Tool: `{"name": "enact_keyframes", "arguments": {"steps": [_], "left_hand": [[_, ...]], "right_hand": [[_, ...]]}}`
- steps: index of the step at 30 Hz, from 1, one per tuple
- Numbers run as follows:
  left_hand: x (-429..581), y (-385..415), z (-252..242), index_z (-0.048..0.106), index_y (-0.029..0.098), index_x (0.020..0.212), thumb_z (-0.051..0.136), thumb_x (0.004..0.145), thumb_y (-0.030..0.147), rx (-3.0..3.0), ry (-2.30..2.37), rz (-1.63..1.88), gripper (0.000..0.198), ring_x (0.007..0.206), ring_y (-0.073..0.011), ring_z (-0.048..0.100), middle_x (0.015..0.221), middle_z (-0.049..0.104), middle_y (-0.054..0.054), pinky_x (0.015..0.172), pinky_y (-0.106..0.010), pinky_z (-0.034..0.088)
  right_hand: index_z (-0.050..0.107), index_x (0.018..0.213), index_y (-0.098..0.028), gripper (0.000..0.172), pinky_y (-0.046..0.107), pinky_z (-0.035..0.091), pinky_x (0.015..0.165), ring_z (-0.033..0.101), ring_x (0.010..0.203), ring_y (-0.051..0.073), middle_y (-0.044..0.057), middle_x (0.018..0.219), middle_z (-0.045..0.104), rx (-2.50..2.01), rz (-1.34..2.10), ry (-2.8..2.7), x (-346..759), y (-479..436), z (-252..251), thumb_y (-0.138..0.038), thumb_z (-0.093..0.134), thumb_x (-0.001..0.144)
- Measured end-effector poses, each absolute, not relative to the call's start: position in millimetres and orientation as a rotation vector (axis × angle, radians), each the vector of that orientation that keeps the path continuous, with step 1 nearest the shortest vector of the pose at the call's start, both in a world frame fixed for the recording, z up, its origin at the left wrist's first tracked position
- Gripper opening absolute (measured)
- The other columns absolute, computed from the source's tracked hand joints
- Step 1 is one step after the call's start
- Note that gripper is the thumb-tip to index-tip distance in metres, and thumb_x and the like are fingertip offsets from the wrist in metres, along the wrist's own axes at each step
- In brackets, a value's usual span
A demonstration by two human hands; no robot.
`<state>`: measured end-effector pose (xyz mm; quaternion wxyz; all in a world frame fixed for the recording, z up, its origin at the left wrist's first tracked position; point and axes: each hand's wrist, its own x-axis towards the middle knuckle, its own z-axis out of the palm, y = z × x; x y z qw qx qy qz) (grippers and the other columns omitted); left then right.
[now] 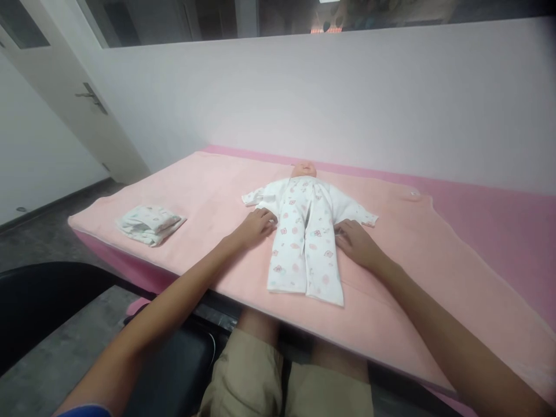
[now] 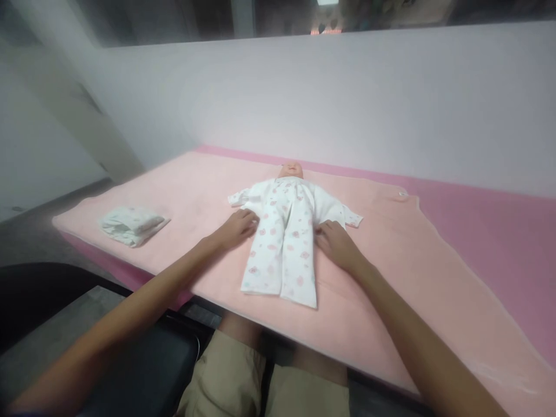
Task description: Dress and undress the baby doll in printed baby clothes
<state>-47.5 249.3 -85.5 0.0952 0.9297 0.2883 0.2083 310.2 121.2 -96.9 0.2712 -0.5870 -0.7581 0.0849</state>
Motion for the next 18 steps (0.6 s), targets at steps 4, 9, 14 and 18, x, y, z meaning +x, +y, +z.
{"name": "enact_keyframes", "arguments": {"steps": [4,9,14,18], "left_hand": [[-53,252,-82,0.063,0.022,0.102,0.042,0.109,0.043,2.745,0.836,0.626,0.03,0.103,-0.0272,0.056,0.109,0.066,-0.01,0.099,-0.045,0.042],[-59,241,-68,0.06,0.023,0.095,0.039,0.108,0.042,2.663,0.916,0.561,0.031,0.096,-0.0253,0.055,0.098,0.066,-0.007,0.096,-0.043,0.041],[-54,240,-67,0.049,0.022,0.081,0.037,0.108,0.042,2.505,1.227,0.59,0.036,0.085,-0.0221,0.056,0.078,0.06,0.0,0.108,-0.051,0.029],[-55,245,-71,0.049,0.021,0.082,0.044,0.104,0.049,2.294,1.484,0.695,0.036,0.087,-0.0235,0.058,0.08,0.062,-0.001,0.103,-0.051,0.031]], "right_hand": [[0.064,0.104,-0.025,0.028,0.043,0.049,0.085,0.059,0.097,0.027,0.009,0.105,0.069,-1.615,0.397,-2.054,323,111,-89,-0.049,0.051,0.106],[0.061,0.094,-0.024,0.03,0.042,0.046,0.086,0.058,0.091,0.025,0.006,0.097,0.068,-1.646,0.46,-2.107,326,98,-65,-0.047,0.048,0.107],[0.061,0.089,-0.024,0.034,0.038,0.045,0.077,0.058,0.083,0.023,0.005,0.09,0.067,-1.775,0.433,-1.887,324,102,-69,-0.051,0.048,0.105],[0.065,0.107,-0.023,0.036,0.038,0.046,0.08,0.062,0.089,0.025,0.007,0.102,0.071,-1.948,0.18,-1.499,340,106,-85,-0.057,0.055,0.099]]}}
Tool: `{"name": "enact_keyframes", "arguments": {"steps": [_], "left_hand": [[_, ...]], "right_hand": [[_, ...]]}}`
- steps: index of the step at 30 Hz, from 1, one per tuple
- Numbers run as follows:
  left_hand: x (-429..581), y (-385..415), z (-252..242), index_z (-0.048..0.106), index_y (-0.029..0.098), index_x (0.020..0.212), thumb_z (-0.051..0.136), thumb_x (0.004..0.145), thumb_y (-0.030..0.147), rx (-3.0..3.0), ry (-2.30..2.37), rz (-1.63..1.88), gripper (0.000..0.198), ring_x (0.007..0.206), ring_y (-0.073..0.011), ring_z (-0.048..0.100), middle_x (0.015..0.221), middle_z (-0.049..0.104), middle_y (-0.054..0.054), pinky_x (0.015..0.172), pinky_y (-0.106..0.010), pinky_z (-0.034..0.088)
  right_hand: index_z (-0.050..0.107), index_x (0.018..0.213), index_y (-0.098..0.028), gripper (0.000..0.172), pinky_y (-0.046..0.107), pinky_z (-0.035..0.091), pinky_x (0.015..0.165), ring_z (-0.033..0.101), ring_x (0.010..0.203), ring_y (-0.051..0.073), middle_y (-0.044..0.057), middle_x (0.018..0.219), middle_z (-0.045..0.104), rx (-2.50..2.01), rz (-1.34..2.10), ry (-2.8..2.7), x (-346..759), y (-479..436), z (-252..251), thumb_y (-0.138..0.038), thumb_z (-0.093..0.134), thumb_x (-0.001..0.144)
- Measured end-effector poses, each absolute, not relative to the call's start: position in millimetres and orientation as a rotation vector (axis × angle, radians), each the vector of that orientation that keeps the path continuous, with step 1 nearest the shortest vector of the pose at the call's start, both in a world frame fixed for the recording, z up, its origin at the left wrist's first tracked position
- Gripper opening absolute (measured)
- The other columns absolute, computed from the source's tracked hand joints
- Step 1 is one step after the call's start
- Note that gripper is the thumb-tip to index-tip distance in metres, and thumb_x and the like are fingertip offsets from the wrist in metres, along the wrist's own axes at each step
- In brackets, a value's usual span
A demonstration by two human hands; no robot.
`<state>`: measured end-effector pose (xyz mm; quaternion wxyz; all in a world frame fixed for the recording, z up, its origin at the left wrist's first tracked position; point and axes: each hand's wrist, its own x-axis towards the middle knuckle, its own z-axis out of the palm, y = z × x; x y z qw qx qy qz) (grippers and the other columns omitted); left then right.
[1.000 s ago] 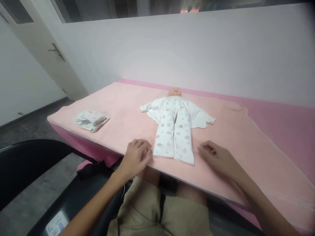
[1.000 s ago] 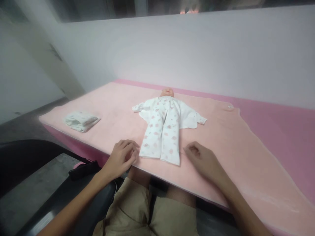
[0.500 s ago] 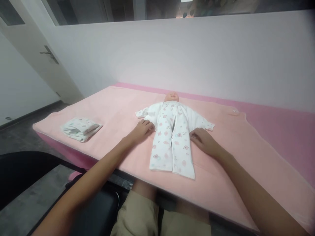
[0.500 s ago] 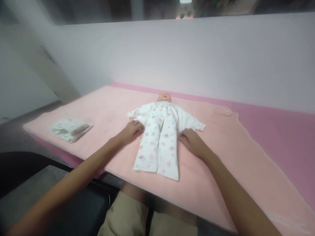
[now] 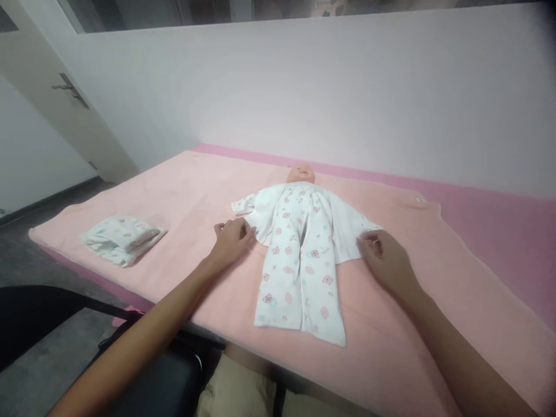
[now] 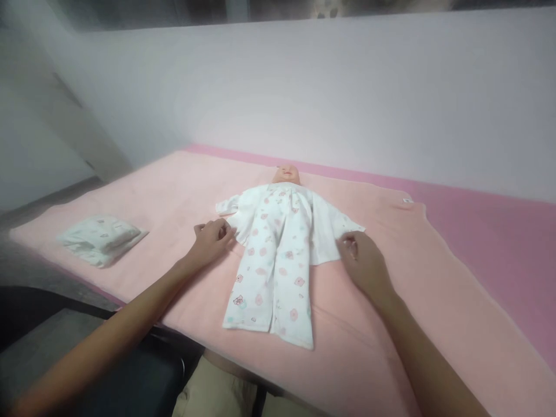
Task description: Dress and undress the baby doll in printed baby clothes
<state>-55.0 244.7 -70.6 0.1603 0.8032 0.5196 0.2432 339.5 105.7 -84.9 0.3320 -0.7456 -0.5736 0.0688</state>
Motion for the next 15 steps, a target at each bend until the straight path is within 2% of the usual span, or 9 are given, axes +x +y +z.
{"name": "enact_keyframes", "arguments": {"steps": [3,5,8,11,15], "left_hand": [[-56,253,-70,0.056,0.022,0.095,0.056,0.096,0.057,2.219,1.623,0.753,0.035,0.1,-0.029,0.059,0.092,0.067,-0.005,0.102,-0.051,0.032],[-55,261,-69,0.058,0.021,0.097,0.058,0.093,0.059,2.215,1.666,0.743,0.038,0.1,-0.0301,0.06,0.094,0.068,-0.006,0.102,-0.051,0.033],[-50,274,-68,0.057,0.022,0.084,0.058,0.091,0.053,2.251,1.707,0.678,0.032,0.09,-0.0292,0.062,0.079,0.065,-0.004,0.102,-0.052,0.033],[-47,283,-67,0.055,0.022,0.072,0.058,0.088,0.042,2.163,1.714,0.599,0.026,0.082,-0.0274,0.061,0.065,0.058,-0.001,0.097,-0.049,0.037],[-39,282,-51,0.045,0.022,0.071,0.054,0.09,0.037,1.857,1.567,0.821,0.026,0.074,-0.0203,0.054,0.068,0.053,0.001,0.075,-0.036,0.042]], "right_hand": [[0.063,0.108,-0.021,0.046,0.039,0.046,0.078,0.065,0.096,0.031,0.013,0.107,0.071,-2.125,0.09,-1.343,356,109,-97,-0.064,0.061,0.092],[0.062,0.107,-0.02,0.05,0.04,0.046,0.077,0.066,0.099,0.032,0.014,0.108,0.072,-2.189,0.121,-1.33,364,113,-103,-0.067,0.064,0.088],[0.061,0.087,-0.023,0.04,0.039,0.046,0.078,0.067,0.098,0.032,0.01,0.098,0.073,-2.194,0.186,-1.392,364,118,-109,-0.063,0.061,0.089],[0.052,0.067,-0.024,0.04,0.038,0.044,0.078,0.066,0.094,0.032,0.006,0.081,0.069,-2.163,0.307,-1.402,359,118,-104,-0.058,0.06,0.087],[0.053,0.073,-0.024,0.035,0.033,0.041,0.071,0.056,0.076,0.023,0.0,0.074,0.06,-1.97,0.486,-1.144,350,116,-72,-0.055,0.059,0.088]]}}
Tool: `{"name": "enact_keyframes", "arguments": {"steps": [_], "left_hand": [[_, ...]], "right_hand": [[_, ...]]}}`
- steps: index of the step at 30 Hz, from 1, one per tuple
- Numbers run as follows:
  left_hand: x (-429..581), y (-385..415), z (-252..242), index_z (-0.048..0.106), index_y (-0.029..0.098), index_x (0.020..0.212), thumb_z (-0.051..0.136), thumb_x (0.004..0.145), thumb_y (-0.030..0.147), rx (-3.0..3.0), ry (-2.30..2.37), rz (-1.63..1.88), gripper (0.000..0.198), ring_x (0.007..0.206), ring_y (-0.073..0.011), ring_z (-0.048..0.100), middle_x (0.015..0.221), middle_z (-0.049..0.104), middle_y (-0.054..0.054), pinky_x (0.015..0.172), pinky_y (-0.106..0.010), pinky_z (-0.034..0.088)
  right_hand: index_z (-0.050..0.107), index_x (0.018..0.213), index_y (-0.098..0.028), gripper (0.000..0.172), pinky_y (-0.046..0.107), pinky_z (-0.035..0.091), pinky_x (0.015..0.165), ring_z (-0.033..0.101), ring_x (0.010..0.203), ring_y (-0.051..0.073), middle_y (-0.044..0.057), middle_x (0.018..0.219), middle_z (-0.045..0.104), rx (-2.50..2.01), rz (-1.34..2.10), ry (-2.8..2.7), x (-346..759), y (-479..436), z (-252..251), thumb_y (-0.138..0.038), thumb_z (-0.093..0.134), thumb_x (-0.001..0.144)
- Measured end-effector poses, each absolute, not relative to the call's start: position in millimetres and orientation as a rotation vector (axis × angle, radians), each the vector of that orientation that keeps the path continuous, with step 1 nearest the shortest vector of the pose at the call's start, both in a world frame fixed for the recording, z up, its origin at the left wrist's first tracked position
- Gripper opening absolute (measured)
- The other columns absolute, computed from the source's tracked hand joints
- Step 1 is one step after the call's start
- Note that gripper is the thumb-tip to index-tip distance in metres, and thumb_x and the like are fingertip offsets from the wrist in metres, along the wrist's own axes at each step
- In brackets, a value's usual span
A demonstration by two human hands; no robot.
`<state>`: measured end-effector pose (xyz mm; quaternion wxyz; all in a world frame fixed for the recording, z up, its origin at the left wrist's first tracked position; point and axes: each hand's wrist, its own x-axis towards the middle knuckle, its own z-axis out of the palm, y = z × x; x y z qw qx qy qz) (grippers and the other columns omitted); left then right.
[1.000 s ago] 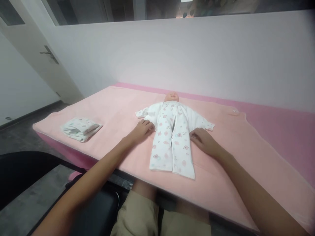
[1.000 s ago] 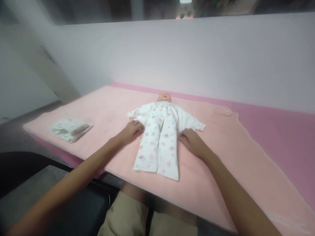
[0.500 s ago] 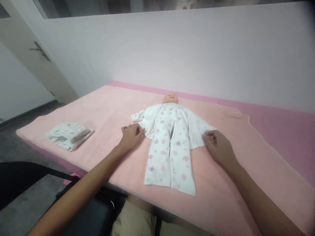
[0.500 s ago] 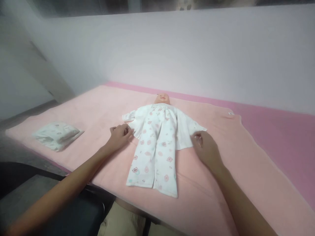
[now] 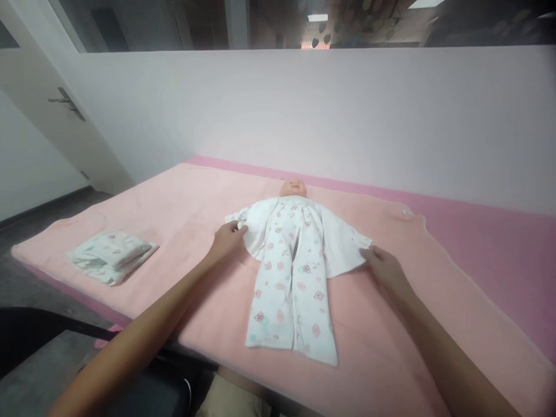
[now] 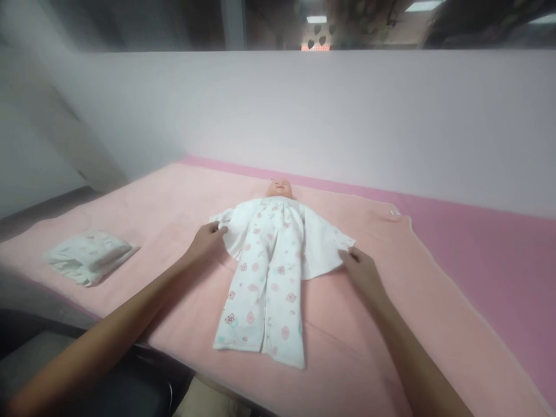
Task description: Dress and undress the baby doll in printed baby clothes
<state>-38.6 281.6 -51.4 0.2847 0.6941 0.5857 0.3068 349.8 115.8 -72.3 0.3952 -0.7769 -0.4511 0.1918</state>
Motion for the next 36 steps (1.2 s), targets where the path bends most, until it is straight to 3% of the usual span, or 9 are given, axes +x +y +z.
{"name": "enact_keyframes", "arguments": {"steps": [4,8,11,14,19,24,28,32,36], "left_hand": [[-8,269,-20,0.046,0.022,0.084,0.048,0.099,0.035,1.951,1.174,1.209,0.02,0.083,-0.0176,0.055,0.086,0.057,0.0,0.077,-0.032,0.048],[30,254,-2,0.053,0.022,0.094,0.05,0.101,0.035,2.371,0.831,1.047,0.015,0.095,-0.0219,0.057,0.101,0.062,-0.006,0.087,-0.037,0.051],[34,243,-9,0.056,0.023,0.095,0.056,0.098,0.035,2.619,0.723,0.838,0.013,0.101,-0.026,0.056,0.105,0.063,-0.008,0.095,-0.043,0.049],[12,233,-24,0.056,0.024,0.111,0.065,0.096,0.042,2.555,0.818,0.884,0.024,0.114,-0.0293,0.056,0.119,0.062,-0.01,0.102,-0.047,0.048],[-27,228,-42,0.047,0.028,0.127,0.061,0.097,0.037,2.303,0.959,0.795,0.034,0.095,-0.0231,0.061,0.12,0.063,-0.008,0.082,-0.04,0.054],[-31,232,-52,0.052,0.025,0.11,0.062,0.088,0.029,2.395,1.12,0.668,0.025,0.08,-0.0231,0.059,0.095,0.067,-0.003,0.071,-0.039,0.046],[-26,228,-58,0.049,0.024,0.09,0.052,0.09,0.023,2.566,1.141,0.722,0.003,0.071,-0.0221,0.053,0.075,0.06,-0.001,0.07,-0.039,0.04],[-35,220,-57,0.04,0.024,0.077,0.051,0.082,0.017,2.771,0.98,0.758,0.014,0.067,-0.021,0.046,0.069,0.054,-0.001,0.068,-0.038,0.037],[-41,226,-44,0.047,0.023,0.075,0.055,0.085,0.024,2.713,0.826,0.694,0.013,0.066,-0.0197,0.05,0.066,0.056,0.0,0.07,-0.037,0.04]], "right_hand": [[0.048,0.077,-0.024,0.025,0.03,0.04,0.069,0.049,0.073,0.018,-0.002,0.074,0.049,-1.629,0.384,-1.171,317,138,-21,-0.042,0.056,0.092],[0.046,0.08,-0.024,0.018,0.033,0.042,0.074,0.05,0.078,0.02,0.0,0.082,0.053,-1.363,0.292,-1.713,261,176,8,-0.032,0.056,0.092],[0.046,0.082,-0.024,0.019,0.037,0.044,0.078,0.052,0.081,0.021,0.002,0.084,0.057,-1.275,0.26,-2.087,235,184,2,-0.029,0.058,0.095],[0.057,0.101,-0.026,0.007,0.043,0.048,0.093,0.059,0.102,0.026,0.006,0.106,0.065,-1.257,0.277,-2.073,235,167,-17,-0.032,0.059,0.101],[0.054,0.123,-0.03,0.025,0.048,0.05,0.099,0.06,0.114,0.03,0.009,0.12,0.063,-1.376,0.27,-1.822,262,126,-49,-0.036,0.063,0.101],[0.056,0.112,-0.028,0.023,0.043,0.053,0.081,0.064,0.094,0.028,0.007,0.105,0.067,-1.718,0.293,-1.702,278,109,-71,-0.047,0.062,0.1],[0.053,0.086,-0.025,0.025,0.037,0.041,0.065,0.054,0.07,0.022,0.004,0.077,0.059,-1.728,0.016,-1.936,281,114,-78,-0.042,0.051,0.105],[0.049,0.077,-0.025,0.028,0.035,0.032,0.063,0.045,0.063,0.02,0.002,0.067,0.053,-1.459,-0.295,-2.173,287,113,-79,-0.029,0.05,0.105],[0.042,0.072,-0.024,0.035,0.034,0.032,0.063,0.043,0.062,0.019,0.001,0.065,0.048,-1.434,-0.084,-2.142,291,115,-64,-0.033,0.048,0.105]]}}
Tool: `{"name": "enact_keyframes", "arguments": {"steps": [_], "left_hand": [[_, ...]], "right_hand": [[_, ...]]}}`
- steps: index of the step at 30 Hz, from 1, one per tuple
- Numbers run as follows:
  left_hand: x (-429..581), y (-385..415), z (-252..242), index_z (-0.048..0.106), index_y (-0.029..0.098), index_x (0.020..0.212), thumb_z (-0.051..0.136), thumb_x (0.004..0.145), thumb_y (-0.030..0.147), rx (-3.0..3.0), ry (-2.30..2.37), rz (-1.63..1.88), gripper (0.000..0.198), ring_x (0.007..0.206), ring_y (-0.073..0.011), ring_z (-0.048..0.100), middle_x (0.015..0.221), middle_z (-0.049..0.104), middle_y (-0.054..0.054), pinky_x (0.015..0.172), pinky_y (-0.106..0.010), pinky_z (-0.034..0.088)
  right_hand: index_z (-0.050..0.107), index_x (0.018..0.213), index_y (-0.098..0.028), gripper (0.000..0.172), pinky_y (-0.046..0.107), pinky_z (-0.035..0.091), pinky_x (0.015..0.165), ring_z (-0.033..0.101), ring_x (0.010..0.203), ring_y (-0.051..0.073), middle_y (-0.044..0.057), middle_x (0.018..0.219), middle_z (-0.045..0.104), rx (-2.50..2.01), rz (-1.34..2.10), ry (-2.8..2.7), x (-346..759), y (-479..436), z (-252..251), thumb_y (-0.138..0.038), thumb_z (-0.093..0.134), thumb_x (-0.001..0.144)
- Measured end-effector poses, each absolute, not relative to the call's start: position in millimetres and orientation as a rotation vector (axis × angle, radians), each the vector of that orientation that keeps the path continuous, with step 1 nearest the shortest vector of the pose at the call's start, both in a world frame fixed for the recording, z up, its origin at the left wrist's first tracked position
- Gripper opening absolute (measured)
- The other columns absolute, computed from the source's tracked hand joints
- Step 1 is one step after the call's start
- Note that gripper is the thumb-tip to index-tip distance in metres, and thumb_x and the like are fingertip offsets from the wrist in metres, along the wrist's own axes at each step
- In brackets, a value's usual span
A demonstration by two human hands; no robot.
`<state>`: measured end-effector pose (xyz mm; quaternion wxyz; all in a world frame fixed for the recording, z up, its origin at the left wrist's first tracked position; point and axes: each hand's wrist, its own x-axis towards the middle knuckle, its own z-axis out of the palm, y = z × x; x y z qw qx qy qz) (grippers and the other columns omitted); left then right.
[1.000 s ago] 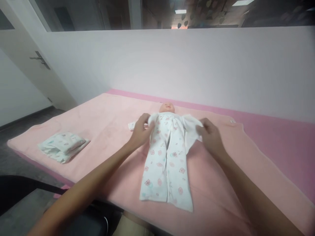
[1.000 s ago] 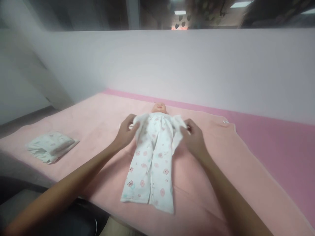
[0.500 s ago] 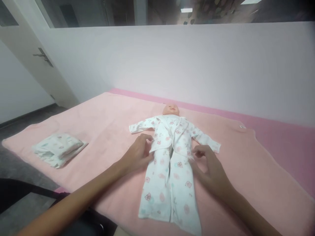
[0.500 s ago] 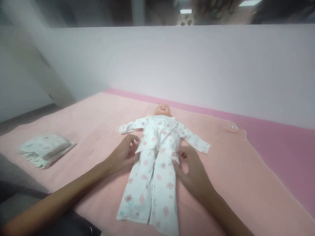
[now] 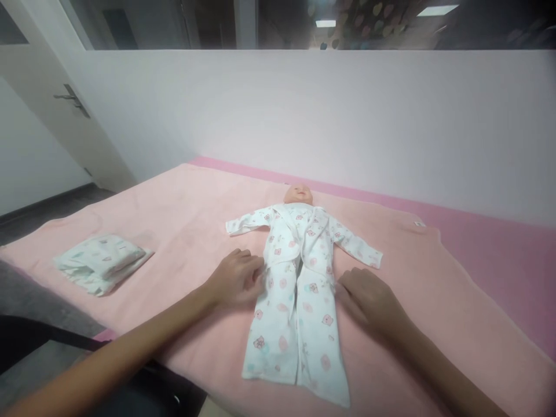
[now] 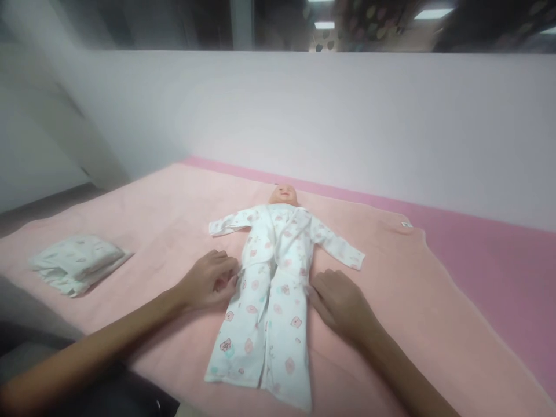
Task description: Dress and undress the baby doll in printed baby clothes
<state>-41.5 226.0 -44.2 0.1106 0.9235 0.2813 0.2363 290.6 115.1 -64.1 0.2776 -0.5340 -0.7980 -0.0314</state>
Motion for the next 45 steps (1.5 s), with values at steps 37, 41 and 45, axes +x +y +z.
{"name": "enact_keyframes", "arguments": {"steps": [37,41,45], "left_hand": [[29,290,-13,0.065,0.023,0.121,0.074,0.092,0.046,1.937,0.804,0.882,0.038,0.128,-0.0275,0.063,0.135,0.069,-0.01,0.104,-0.045,0.053],[31,259,2,0.06,0.025,0.124,0.071,0.096,0.044,1.888,0.637,0.798,0.035,0.116,-0.0253,0.07,0.117,0.076,-0.007,0.096,-0.042,0.056],[29,249,5,0.063,0.024,0.121,0.059,0.105,0.041,1.916,0.489,0.776,0.023,0.117,-0.0239,0.069,0.116,0.076,-0.007,0.106,-0.043,0.051]], "right_hand": [[0.061,0.096,-0.024,0.031,0.03,0.043,0.072,0.063,0.08,0.019,0.002,0.094,0.072,-1.782,0.481,-1.441,261,255,-1,-0.055,0.064,0.092],[0.057,0.08,-0.024,0.04,0.03,0.04,0.066,0.058,0.071,0.018,-0.001,0.079,0.067,-1.905,0.577,-1.608,251,234,8,-0.062,0.061,0.093],[0.05,0.075,-0.024,0.048,0.03,0.037,0.062,0.054,0.067,0.017,-0.001,0.074,0.063,-1.952,0.519,-1.66,247,235,11,-0.067,0.061,0.091]]}}
